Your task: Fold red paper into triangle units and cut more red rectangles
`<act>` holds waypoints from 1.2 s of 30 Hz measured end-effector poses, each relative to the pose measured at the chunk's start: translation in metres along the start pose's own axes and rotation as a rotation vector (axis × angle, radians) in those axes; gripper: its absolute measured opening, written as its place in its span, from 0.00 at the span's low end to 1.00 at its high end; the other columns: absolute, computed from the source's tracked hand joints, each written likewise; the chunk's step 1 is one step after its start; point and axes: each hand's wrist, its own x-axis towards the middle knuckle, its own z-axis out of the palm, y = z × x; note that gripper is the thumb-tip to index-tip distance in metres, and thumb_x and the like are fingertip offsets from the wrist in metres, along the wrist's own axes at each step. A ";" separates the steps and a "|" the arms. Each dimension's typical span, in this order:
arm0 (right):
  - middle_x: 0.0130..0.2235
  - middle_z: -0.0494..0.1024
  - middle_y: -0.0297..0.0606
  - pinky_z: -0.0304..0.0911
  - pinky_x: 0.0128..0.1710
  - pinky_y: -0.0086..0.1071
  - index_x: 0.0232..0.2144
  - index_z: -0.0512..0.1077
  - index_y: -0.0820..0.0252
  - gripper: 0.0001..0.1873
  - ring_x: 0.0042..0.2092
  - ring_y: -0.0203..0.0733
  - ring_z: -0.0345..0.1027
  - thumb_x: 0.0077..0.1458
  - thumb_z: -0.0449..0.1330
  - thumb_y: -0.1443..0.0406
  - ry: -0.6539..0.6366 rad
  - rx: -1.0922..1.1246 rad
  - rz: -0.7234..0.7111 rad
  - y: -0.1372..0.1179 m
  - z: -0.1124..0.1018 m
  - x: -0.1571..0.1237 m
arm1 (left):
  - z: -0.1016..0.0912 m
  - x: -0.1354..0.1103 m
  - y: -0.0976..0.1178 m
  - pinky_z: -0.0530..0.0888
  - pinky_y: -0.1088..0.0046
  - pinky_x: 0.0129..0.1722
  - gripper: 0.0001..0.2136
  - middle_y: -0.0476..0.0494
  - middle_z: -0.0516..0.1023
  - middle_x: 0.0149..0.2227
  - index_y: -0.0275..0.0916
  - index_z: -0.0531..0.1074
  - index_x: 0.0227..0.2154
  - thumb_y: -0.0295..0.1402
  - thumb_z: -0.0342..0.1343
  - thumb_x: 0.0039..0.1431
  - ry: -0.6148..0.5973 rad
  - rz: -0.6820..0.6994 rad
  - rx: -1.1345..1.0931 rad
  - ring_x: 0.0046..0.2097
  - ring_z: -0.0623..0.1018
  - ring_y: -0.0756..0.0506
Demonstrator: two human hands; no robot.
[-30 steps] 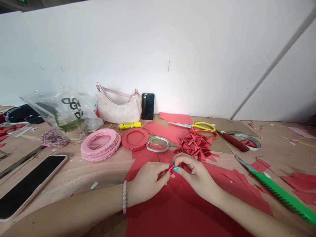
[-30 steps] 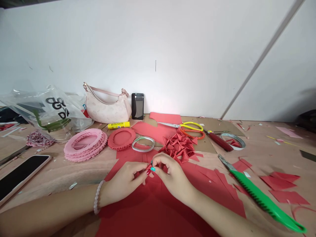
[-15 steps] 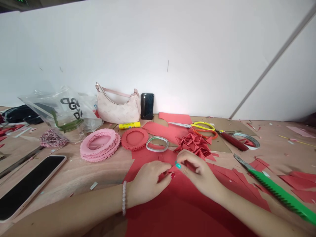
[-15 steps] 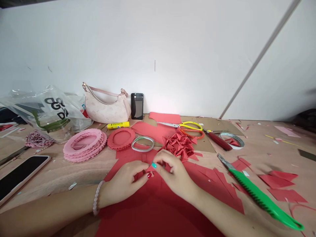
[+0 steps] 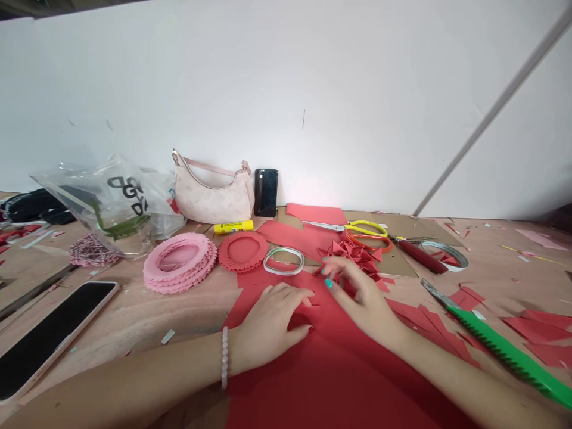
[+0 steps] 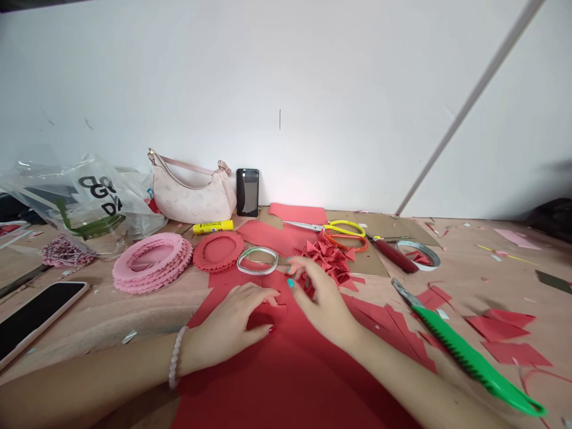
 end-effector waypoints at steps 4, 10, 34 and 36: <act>0.43 0.68 0.39 0.61 0.45 0.39 0.46 0.59 0.53 0.19 0.46 0.43 0.62 0.50 0.52 0.71 -0.214 -0.072 -0.099 -0.008 0.005 -0.009 | 0.002 0.001 -0.004 0.64 0.67 0.46 0.17 0.46 0.71 0.41 0.42 0.64 0.44 0.25 0.53 0.49 0.055 -0.040 -0.088 0.43 0.69 0.45; 0.43 0.68 0.38 0.62 0.44 0.38 0.49 0.57 0.53 0.25 0.44 0.43 0.63 0.48 0.57 0.68 -0.317 -0.013 -0.015 -0.005 0.008 -0.010 | 0.003 0.004 -0.006 0.67 0.73 0.40 0.17 0.48 0.70 0.36 0.40 0.64 0.38 0.16 0.44 0.46 0.086 -0.034 -0.219 0.38 0.70 0.49; 0.35 0.73 0.37 0.63 0.38 0.32 0.36 0.65 0.56 0.11 0.38 0.39 0.66 0.50 0.52 0.73 -0.325 -0.112 -0.209 -0.008 0.004 -0.013 | 0.000 -0.007 0.009 0.67 0.68 0.43 0.18 0.42 0.66 0.44 0.38 0.57 0.45 0.23 0.48 0.50 0.044 0.061 0.050 0.43 0.68 0.45; 0.37 0.73 0.37 0.63 0.39 0.31 0.37 0.65 0.56 0.11 0.39 0.38 0.66 0.51 0.51 0.73 -0.303 -0.103 -0.219 -0.007 0.005 -0.012 | 0.002 -0.008 0.007 0.67 0.67 0.44 0.22 0.41 0.65 0.47 0.38 0.53 0.49 0.24 0.48 0.50 0.041 0.080 0.125 0.46 0.67 0.44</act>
